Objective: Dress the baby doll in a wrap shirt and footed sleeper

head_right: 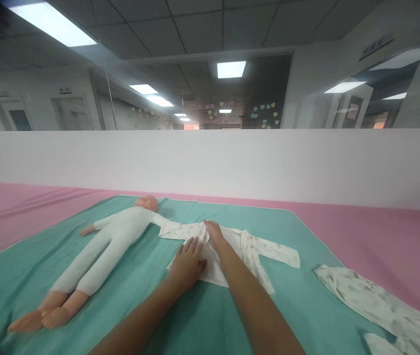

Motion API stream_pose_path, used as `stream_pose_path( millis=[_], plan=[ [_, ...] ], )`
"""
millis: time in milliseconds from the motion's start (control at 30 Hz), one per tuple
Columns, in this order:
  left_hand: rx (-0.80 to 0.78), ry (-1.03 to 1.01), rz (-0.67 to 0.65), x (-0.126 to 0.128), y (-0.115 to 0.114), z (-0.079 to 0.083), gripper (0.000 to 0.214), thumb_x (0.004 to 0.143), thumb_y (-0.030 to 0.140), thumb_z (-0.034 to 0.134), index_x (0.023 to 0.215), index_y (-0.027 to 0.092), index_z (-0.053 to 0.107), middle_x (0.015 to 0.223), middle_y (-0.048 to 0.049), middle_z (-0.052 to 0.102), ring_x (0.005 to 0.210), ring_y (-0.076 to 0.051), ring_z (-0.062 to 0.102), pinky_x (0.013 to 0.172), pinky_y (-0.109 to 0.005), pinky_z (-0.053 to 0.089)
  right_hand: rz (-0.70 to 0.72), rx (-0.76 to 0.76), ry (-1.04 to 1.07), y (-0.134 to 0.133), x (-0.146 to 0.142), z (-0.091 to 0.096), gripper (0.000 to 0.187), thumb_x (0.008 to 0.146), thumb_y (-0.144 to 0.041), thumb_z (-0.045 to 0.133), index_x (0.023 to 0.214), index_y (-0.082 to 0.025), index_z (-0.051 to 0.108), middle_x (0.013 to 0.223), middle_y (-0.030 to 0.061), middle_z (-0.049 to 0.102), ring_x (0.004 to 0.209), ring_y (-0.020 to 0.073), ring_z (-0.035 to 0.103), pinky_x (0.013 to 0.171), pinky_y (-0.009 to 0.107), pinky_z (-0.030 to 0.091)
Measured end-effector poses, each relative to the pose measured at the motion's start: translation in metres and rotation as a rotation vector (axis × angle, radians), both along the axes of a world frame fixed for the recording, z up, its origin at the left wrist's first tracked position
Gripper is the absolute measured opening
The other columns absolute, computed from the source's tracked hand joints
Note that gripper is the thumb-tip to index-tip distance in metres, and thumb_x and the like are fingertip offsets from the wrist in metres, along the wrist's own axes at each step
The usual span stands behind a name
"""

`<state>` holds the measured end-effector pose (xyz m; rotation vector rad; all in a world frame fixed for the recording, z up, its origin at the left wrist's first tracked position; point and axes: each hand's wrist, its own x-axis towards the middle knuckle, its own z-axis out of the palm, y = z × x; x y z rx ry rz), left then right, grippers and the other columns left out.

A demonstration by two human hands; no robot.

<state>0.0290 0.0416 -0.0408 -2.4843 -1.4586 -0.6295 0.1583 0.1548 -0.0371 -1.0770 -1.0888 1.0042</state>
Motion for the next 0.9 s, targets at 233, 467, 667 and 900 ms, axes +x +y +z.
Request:
stream_pose_path(
  millis=[233, 467, 667, 900],
  plan=[
    [-0.087, 0.047, -0.212, -0.004, -0.003, -0.003, 0.051, 0.09, 0.041, 0.035, 0.136, 0.019, 0.036, 0.146, -0.0096, 0.028, 0.136, -0.027, 0.017, 0.108, -0.051, 0.019, -0.055, 0.103, -0.432, -0.073, 0.038, 0.002, 0.037, 0.072, -0.04, 0.058, 0.104, -0.021, 0.059, 0.117, 0.0055, 0.057, 0.114, 0.0234, 0.047, 0.098, 0.036, 0.034],
    [-0.163, -0.008, -0.425, 0.011, -0.019, 0.012, 0.04, 0.091, 0.036, 0.036, 0.126, 0.022, 0.048, 0.137, -0.0058, 0.044, 0.132, -0.021, 0.029, 0.111, -0.044, 0.017, -0.341, 0.085, -1.045, -0.135, 0.132, 0.02, 0.03, 0.084, -0.037, 0.043, 0.107, -0.022, 0.053, 0.106, 0.0049, 0.059, 0.096, 0.0198, 0.055, 0.085, 0.032, 0.04],
    [-0.318, -0.008, -0.629, 0.046, -0.048, 0.018, 0.052, 0.091, 0.045, 0.033, 0.138, 0.024, 0.031, 0.141, -0.005, 0.039, 0.13, -0.019, 0.034, 0.111, -0.04, 0.021, -0.395, -0.176, -1.171, -0.111, 0.132, 0.012, 0.046, 0.074, -0.058, 0.052, 0.097, -0.019, 0.055, 0.094, 0.0098, 0.062, 0.085, 0.0274, 0.058, 0.072, 0.036, 0.039],
    [-0.408, 0.018, -0.693, 0.091, -0.06, 0.016, 0.067, 0.086, 0.055, 0.036, 0.144, 0.029, 0.013, 0.145, -0.0079, 0.031, 0.134, -0.026, 0.024, 0.109, -0.048, 0.018, -0.479, -0.188, -1.024, -0.091, 0.147, 0.004, 0.011, 0.073, -0.028, 0.048, 0.077, -0.021, 0.055, 0.076, 0.003, 0.062, 0.071, 0.0202, 0.057, 0.065, 0.029, 0.037]
  ],
)
